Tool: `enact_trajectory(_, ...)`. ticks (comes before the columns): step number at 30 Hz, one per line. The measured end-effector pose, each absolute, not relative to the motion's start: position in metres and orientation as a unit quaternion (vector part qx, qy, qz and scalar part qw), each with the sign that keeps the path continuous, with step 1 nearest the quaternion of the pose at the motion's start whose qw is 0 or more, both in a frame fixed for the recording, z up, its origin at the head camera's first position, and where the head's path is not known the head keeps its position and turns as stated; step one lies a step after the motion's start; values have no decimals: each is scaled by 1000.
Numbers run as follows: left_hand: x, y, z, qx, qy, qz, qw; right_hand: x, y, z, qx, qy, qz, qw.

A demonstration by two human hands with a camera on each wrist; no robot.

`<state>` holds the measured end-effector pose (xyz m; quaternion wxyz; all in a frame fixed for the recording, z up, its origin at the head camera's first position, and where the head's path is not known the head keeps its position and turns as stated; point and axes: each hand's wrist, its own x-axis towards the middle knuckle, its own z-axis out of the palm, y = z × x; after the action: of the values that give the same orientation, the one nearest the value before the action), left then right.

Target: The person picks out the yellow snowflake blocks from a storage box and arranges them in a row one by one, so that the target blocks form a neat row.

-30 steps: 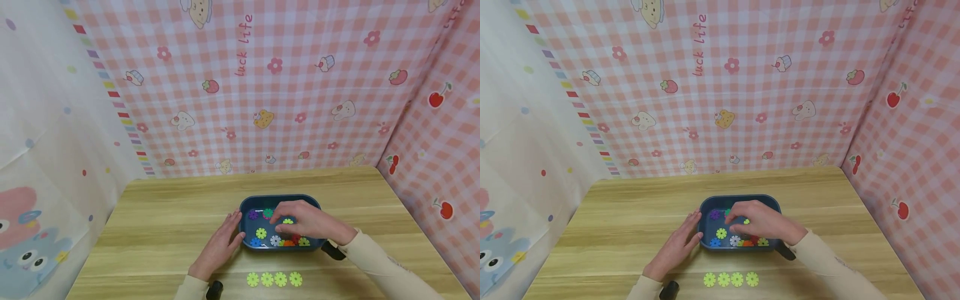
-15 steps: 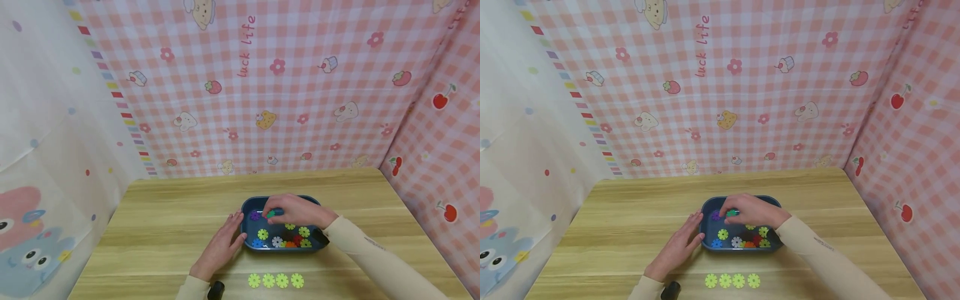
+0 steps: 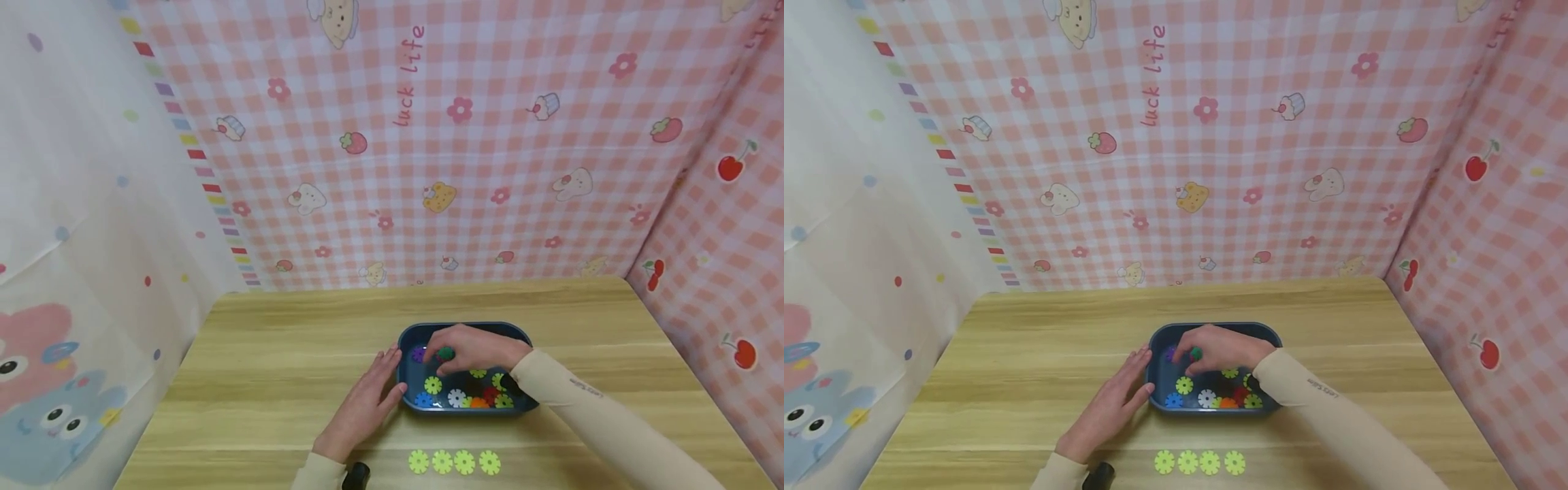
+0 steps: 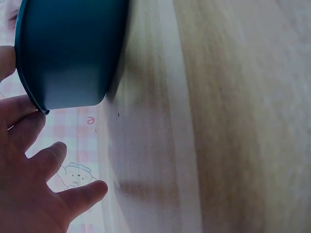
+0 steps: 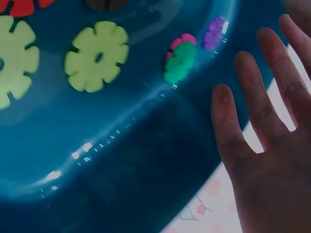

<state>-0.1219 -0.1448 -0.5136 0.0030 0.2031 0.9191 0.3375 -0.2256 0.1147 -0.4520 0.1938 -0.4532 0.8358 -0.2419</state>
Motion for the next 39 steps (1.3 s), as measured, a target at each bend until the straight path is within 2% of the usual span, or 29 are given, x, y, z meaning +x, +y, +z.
enact_trajectory(15,-123,-143,-513,199,915,352,9,-226,112,-479,-441,845,-207,221)
enact_trajectory(39,-122,-144,-512,197,916,349,10,-220,107,-491,-440,865,-166,175)
